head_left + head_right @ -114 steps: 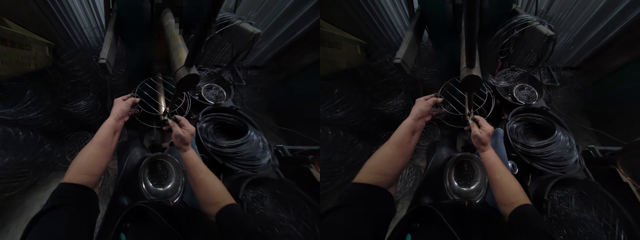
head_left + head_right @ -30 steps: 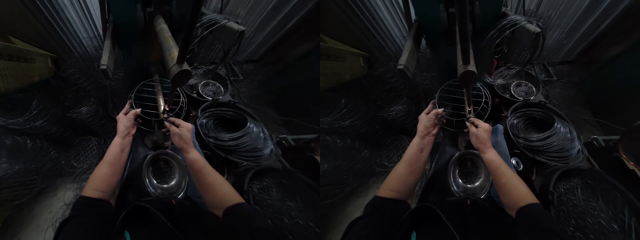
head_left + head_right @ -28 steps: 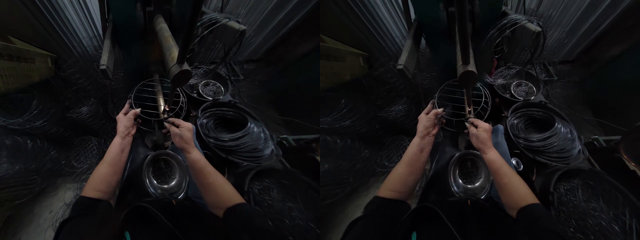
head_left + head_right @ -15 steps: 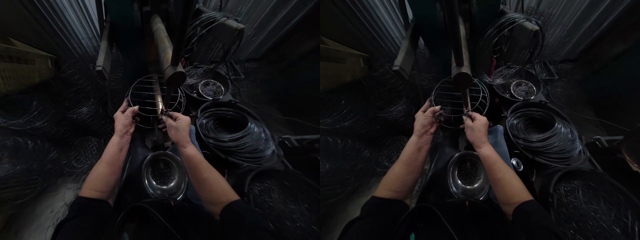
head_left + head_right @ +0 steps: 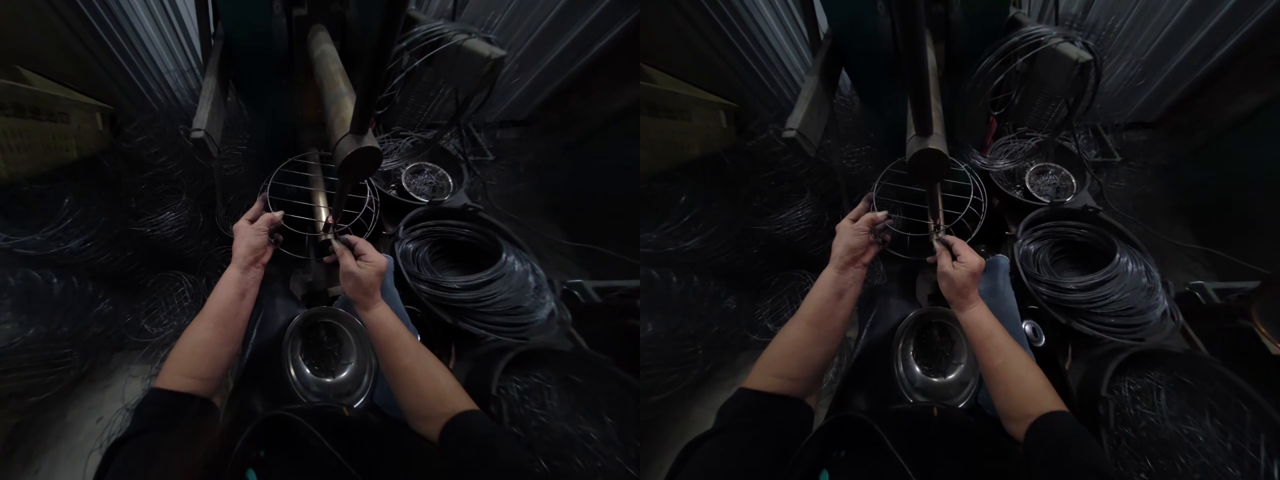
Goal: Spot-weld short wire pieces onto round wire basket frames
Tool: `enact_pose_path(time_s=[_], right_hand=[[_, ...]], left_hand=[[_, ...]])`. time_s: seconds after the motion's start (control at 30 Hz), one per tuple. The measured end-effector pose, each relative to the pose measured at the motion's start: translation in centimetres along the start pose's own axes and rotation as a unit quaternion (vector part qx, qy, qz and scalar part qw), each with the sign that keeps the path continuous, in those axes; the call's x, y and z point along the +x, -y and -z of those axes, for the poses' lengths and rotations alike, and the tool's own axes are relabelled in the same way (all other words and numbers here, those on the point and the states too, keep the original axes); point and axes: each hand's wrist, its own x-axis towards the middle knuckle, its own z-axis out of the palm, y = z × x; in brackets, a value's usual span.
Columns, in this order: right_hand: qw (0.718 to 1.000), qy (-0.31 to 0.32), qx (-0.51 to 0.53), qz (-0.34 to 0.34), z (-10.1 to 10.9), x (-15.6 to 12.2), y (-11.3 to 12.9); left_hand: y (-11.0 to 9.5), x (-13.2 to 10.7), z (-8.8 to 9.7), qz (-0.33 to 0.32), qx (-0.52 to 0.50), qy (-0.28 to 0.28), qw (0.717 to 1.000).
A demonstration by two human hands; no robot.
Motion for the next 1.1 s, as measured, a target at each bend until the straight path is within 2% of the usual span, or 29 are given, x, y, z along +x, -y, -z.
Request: enact_pose_path(time_s=[0.3, 0.7, 0.9, 1.0, 1.1], right_hand=[[0.999, -0.003, -0.027, 0.025, -0.4, 0.4, -0.4], [1.0, -0.007, -0.024, -0.018, -0.7, 1.2, 0.2], [0.999, -0.003, -0.01, -0.041, -1.0, 1.3, 0.1], [0.997, 0.013, 0.031, -0.064, -0.5, 1.2, 0.3], [0.995, -0.003, 0.069, -0.065, 1.4, 0.7, 0.5]], left_hand=[[0.0, 0.7, -0.1, 0.008, -0.017, -0.005, 1.0], [-0.3, 1.1, -0.6, 0.024, -0.021, -0.01, 0.999], [-0.2, 0.8, -0.7, 0.012, -0.008, -0.02, 1.0], [-0.2, 0.3, -0.5, 0.015, -0.003, -0.022, 1.0], [-0.6, 0.1, -0.2, 0.024, 0.022, -0.017, 0.999]])
